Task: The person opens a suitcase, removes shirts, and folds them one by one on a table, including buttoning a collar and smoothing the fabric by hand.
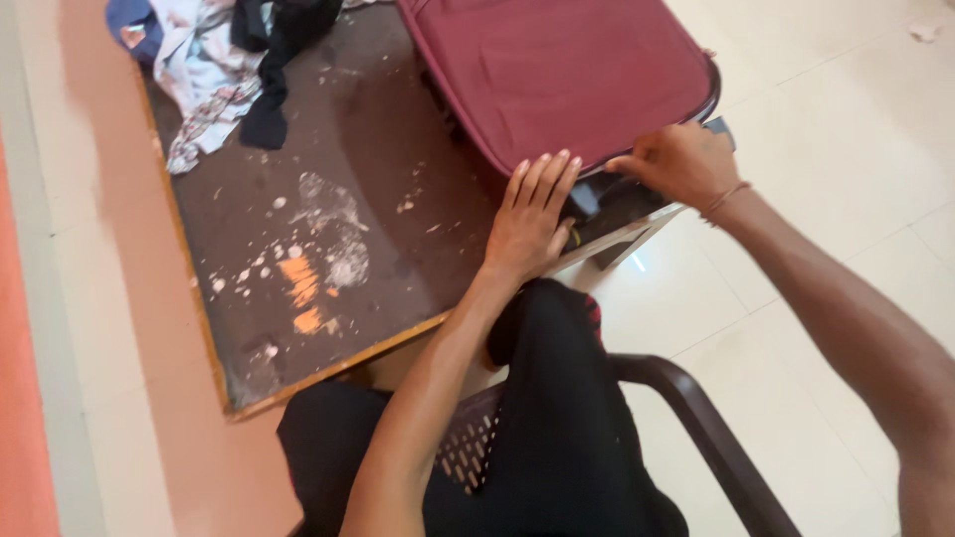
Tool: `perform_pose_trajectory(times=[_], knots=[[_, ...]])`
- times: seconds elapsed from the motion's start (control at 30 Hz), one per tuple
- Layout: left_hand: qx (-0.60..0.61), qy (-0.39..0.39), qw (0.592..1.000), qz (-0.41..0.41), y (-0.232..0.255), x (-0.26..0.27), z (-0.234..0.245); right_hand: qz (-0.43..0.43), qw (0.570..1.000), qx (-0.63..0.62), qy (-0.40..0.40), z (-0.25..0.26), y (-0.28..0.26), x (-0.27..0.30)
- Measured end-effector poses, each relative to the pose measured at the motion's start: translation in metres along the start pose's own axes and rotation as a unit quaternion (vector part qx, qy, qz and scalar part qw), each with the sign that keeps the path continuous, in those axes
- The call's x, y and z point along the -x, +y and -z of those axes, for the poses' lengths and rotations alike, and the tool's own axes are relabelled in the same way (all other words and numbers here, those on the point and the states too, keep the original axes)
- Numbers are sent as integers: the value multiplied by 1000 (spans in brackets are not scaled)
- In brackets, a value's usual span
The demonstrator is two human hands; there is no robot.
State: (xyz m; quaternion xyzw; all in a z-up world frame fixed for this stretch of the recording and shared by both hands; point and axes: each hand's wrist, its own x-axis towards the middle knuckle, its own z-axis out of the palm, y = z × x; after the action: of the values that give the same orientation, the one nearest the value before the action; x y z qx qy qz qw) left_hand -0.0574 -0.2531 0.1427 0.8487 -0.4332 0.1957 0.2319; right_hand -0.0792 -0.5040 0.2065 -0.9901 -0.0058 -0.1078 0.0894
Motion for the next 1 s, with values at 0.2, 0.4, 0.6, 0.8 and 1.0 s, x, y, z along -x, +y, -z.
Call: perform_pose_trajectory(times=[0.2,0.4,0.6,0.8,1.0], knots=[[-11,53,998,9,-5,2,-34,-57,987,136,-65,15,104,-39],[-24,116,993,1,-13,4,-58,-119,989,45,-77,21,142,-80],[-71,132,989,-1,-18,6,-70,-181,980,61,-51,-22,167,-121],[36,86,995,35,-2,25,-31,-183,960,209,-34,-44,175,-139],[193,11,980,56,-6,28,10,-33,974,222,-16,-23,98,-180]])
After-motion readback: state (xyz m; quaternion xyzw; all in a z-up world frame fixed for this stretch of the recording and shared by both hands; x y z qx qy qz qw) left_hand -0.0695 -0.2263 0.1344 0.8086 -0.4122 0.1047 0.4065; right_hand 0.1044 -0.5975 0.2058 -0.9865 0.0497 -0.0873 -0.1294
